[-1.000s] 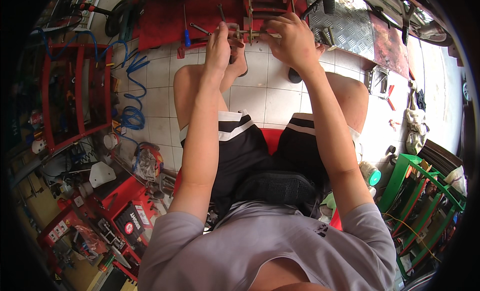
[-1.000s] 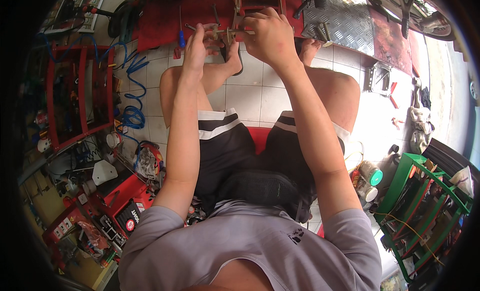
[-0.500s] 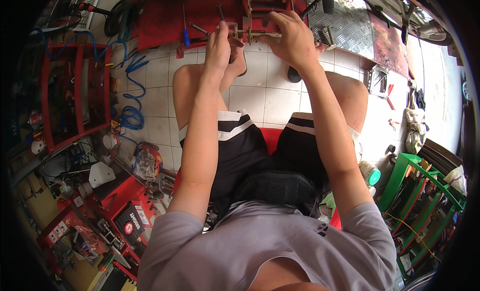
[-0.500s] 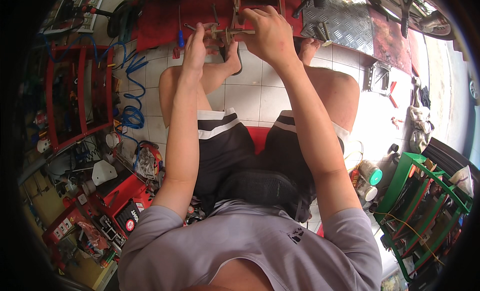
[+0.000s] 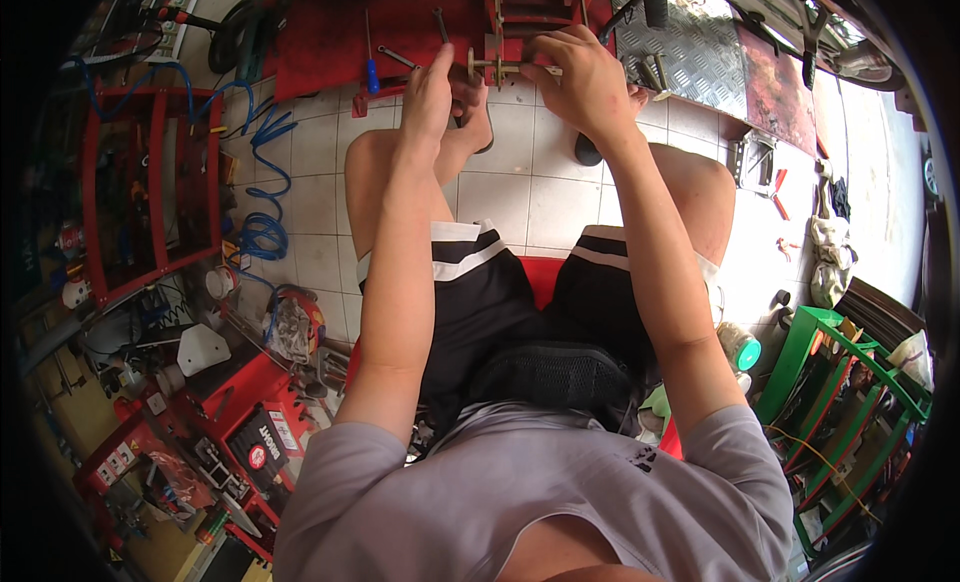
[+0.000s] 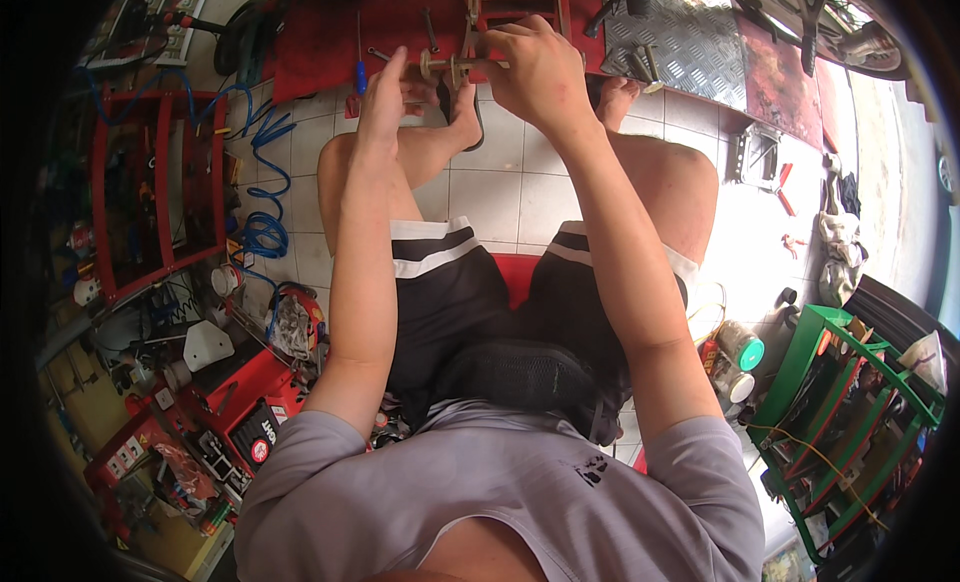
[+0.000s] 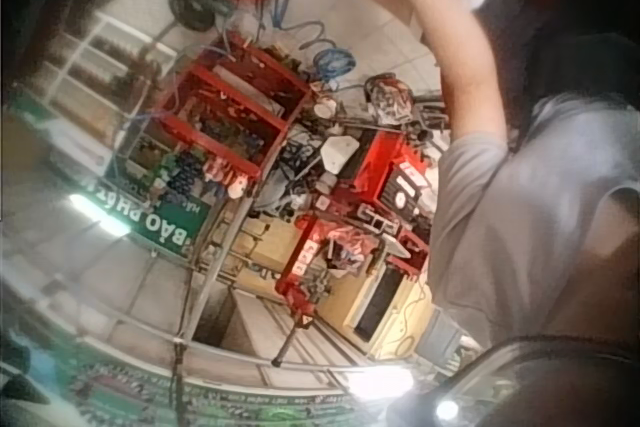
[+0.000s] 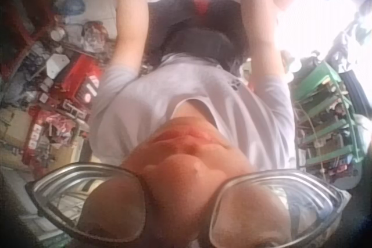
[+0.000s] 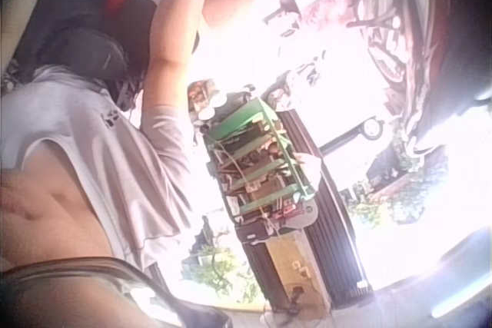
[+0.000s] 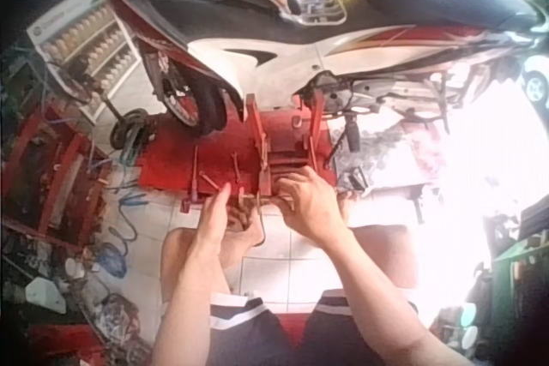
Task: The person sits on a red stool in a workshop and works on the underside of a white scooter. They use a wrench to tighten a bolt on a metal bracket attached to the scooter's frame, then pick up a small metal part and attach it to the bracket.
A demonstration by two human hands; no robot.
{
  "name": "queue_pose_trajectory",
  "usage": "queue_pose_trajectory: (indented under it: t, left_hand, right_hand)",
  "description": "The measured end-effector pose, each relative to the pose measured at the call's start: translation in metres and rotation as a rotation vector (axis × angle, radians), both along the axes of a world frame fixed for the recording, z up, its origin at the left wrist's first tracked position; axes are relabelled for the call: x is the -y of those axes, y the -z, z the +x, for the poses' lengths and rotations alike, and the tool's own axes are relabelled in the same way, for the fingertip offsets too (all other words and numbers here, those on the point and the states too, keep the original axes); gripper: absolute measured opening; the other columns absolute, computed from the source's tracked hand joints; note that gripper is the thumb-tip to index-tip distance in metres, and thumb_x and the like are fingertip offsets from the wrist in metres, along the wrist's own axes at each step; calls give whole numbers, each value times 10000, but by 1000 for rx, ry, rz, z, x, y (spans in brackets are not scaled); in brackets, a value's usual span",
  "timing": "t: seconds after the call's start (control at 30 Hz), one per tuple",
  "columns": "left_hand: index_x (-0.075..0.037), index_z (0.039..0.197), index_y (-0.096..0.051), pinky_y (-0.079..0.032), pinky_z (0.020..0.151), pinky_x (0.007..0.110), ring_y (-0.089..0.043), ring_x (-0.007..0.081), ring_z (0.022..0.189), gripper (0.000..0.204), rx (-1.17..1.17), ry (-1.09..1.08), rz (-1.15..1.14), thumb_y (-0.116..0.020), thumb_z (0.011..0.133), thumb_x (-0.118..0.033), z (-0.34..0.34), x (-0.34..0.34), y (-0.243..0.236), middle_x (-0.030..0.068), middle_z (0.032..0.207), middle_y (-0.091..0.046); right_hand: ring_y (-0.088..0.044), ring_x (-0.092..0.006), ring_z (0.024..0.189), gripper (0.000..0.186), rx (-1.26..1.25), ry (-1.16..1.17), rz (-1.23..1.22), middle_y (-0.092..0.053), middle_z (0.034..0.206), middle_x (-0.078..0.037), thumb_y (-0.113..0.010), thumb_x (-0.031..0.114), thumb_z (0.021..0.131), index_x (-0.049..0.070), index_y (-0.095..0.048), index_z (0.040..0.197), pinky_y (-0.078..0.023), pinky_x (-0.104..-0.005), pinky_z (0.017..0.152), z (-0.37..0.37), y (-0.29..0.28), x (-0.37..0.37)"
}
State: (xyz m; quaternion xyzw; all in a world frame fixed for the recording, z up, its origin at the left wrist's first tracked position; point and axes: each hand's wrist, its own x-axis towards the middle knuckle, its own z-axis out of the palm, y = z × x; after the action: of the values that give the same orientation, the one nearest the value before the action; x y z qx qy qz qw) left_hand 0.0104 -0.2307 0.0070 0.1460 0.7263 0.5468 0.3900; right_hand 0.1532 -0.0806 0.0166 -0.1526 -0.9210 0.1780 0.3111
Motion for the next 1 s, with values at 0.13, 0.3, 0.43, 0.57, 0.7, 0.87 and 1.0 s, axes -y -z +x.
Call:
queue_pose_trajectory:
  t: [0.13, 0.3, 0.43, 0.57, 0.7, 0.87, 1.0]
  left_hand:
    - [-68, 1042, -674, -415, 599, 271, -631, 121, 752, 511, -74, -58, 67, -391, 1001, -491, 4, 1, -1, 20, 843, -698]
    - [-64, 1044, -662, -409, 598, 264, -633, 130, 741, 521, -25, -70, 21, -371, 1006, -495, -6, 5, -2, 36, 857, -700]
    - [-59, 1104, -631, -412, 604, 253, -644, 139, 735, 507, -45, -148, 176, -348, 1017, -470, 2, 2, -7, 54, 863, -699]
    - [-37, 1196, -582, -418, 621, 249, -656, 140, 736, 505, -32, -87, 140, -331, 1027, -441, -8, 7, -5, 54, 839, -693]
    - [-5, 1272, -539, -420, 608, 248, -633, 125, 668, 532, -116, -228, 269, -321, 1032, -428, 3, -3, -5, 34, 775, -673]
    - [5, 1316, -518, -425, 590, 249, -615, 112, 630, 547, -80, -70, 132, -322, 1032, -419, -10, 8, -1, 15, 738, -657]
    - [4, 1325, -499, -440, 607, 252, -625, 124, 651, 545, -99, -227, 311, -327, 1030, -421, 6, -5, -8, 33, 795, -680]
  right_hand:
    - [-631, -253, 913, 333, 25, 11, -81, -700, 916, -56, -794, 259, 703, 137, -716, 1003, -551, -402, 740, 1, -3, 2]
    - [-630, -257, 910, 354, 23, 10, -91, -701, 909, -52, -793, 283, 698, 146, -710, 1014, -549, -407, 749, 1, -5, 2]
    - [-629, -258, 904, 339, 29, 3, -95, -702, 913, -48, -786, 280, 702, 152, -711, 1007, -549, -407, 748, 3, -7, 3]
    - [-631, -256, 901, 339, 32, 12, -98, -703, 916, -45, -785, 283, 701, 156, -711, 1006, -549, -408, 747, 3, -6, 2]
    - [-632, -257, 905, 345, 32, 9, -102, -703, 918, -44, -785, 285, 700, 154, -709, 1009, -549, -407, 751, 3, -8, 3]
    - [-634, -256, 917, 350, 40, 6, -90, -702, 928, -41, -784, 281, 700, 150, -706, 1015, -551, -403, 758, 2, -7, 3]
    - [-636, -255, 924, 352, 46, 14, -94, -701, 938, -41, -780, 279, 701, 150, -705, 1020, -551, -403, 763, 3, -6, 2]
